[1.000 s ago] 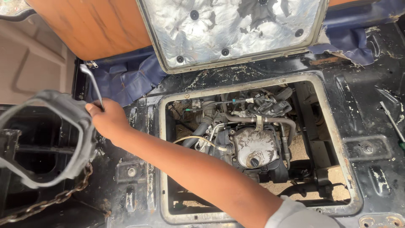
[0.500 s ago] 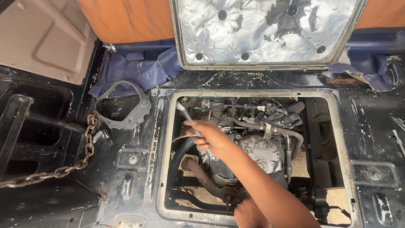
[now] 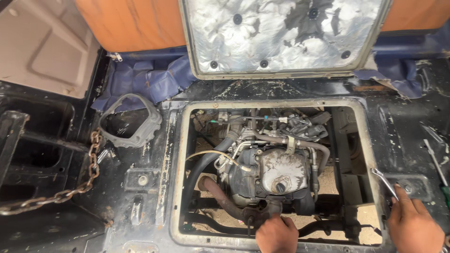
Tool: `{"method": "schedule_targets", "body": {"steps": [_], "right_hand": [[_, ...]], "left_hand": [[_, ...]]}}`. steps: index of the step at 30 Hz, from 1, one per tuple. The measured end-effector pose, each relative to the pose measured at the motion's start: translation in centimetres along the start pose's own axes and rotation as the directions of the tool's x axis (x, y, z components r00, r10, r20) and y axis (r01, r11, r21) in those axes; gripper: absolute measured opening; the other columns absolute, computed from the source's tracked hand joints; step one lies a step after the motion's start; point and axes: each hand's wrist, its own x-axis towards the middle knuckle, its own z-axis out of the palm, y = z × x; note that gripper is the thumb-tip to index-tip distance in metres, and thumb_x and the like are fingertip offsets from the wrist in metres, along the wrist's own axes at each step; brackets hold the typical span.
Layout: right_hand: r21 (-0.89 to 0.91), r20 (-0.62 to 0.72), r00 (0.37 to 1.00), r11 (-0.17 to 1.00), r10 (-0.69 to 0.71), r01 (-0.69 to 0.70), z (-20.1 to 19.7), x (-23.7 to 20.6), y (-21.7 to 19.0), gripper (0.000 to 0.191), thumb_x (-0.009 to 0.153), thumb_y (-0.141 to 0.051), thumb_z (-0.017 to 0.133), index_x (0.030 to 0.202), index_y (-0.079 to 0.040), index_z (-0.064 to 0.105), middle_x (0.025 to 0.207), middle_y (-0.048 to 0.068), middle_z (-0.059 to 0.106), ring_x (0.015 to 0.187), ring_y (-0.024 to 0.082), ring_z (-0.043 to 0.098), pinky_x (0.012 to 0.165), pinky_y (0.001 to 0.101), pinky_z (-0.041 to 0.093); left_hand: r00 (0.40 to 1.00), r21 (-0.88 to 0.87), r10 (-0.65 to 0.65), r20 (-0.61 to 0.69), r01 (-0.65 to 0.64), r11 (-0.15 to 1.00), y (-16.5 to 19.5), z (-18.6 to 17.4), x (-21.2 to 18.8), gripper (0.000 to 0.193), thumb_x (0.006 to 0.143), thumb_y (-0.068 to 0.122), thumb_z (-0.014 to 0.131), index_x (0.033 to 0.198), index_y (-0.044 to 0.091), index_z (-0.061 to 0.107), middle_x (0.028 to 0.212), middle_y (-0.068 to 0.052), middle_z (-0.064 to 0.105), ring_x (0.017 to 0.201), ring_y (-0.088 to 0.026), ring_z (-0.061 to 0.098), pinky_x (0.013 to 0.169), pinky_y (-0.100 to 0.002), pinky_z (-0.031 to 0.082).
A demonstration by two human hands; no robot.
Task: The person opens the engine compartment cover of a vehicle and uses a wrench to loosen and remove bolts from the engine. The person then removes a metal bracket and places it aside before continuing to work on the engine components.
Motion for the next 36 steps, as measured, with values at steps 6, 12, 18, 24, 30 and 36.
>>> {"method": "schedule_targets", "body": {"steps": [6,12,18,24,30,36], "right_hand": [[-0.088,-0.032,0.998,0.994,0.055,-0.058,0.7,0.3,0.5,0.031,0.106,-0.028,0.063,0.136,-0.03,0.071,0.09,0.0,0.068,0.066,0.027,0.067,0.059,0.0391,0.052],[-0.024,-0.033,0.997,0.998,0.064,-0.065,-0.6,1.0,-0.4,0.035,0.1,-0.025,0.064,0.134,-0.03,0.072,0.09,-0.001,0.068,0.066,0.027,0.067,0.061,0.0421,0.051],[0.014,-0.037,0.996,0.997,0.078,-0.078,-1.0,1.0,-0.6,0.032,0.102,-0.024,0.068,0.133,-0.029,0.072,0.091,-0.001,0.065,0.07,0.027,0.064,0.062,0.0413,0.048],[-0.002,-0.072,0.993,0.996,-0.094,0.094,-2.3,1.9,-1.0,0.038,0.092,-0.014,0.07,0.127,-0.029,0.074,0.08,-0.001,0.056,0.08,0.02,0.061,0.087,0.0419,0.039],[0.158,-0.017,0.997,0.985,-0.071,0.073,-3.3,2.7,-1.4,0.037,0.09,-0.015,0.068,0.126,-0.024,0.072,0.084,0.002,0.057,0.087,0.023,0.062,0.082,0.0416,0.039],[0.152,-0.048,0.999,0.988,0.016,-0.008,-4.2,3.2,-1.5,0.027,0.1,-0.027,0.065,0.125,-0.022,0.073,0.091,0.006,0.062,0.091,0.027,0.063,0.082,0.0433,0.039]], "left_hand": [[0.998,0.021,-0.021,-0.052,0.022,1.0,0.2,0.2,-0.4,0.028,0.086,0.036,0.059,0.078,0.012,0.071,0.071,-0.016,0.073,0.068,-0.038,0.074,0.066,-0.05,0.06],[0.998,0.047,-0.042,-0.047,0.044,0.998,0.4,0.1,-0.3,0.024,0.084,0.036,0.06,0.08,0.015,0.071,0.07,-0.014,0.074,0.068,-0.036,0.074,0.066,-0.049,0.06],[0.997,0.07,-0.036,-0.066,0.041,0.997,0.3,0.5,-0.3,0.028,0.084,0.037,0.059,0.077,0.014,0.073,0.07,-0.014,0.074,0.067,-0.034,0.075,0.065,-0.047,0.06],[0.998,0.096,-0.053,-0.04,0.056,0.994,0.4,0.0,-0.4,0.031,0.086,0.038,0.057,0.077,0.013,0.074,0.072,-0.013,0.074,0.069,-0.034,0.075,0.067,-0.047,0.06],[0.999,0.105,-0.026,-0.042,0.03,0.994,1.1,-1.8,-1.0,0.032,0.087,0.041,0.056,0.091,0.013,0.07,0.076,-0.014,0.074,0.074,-0.036,0.074,0.071,-0.047,0.059],[0.928,-0.05,0.171,-0.33,-0.199,0.979,1.0,-2.6,-2.3,0.036,0.082,0.023,0.061,0.111,0.002,0.054,0.099,-0.02,0.069,0.096,-0.04,0.066,0.087,-0.05,0.05]]}}
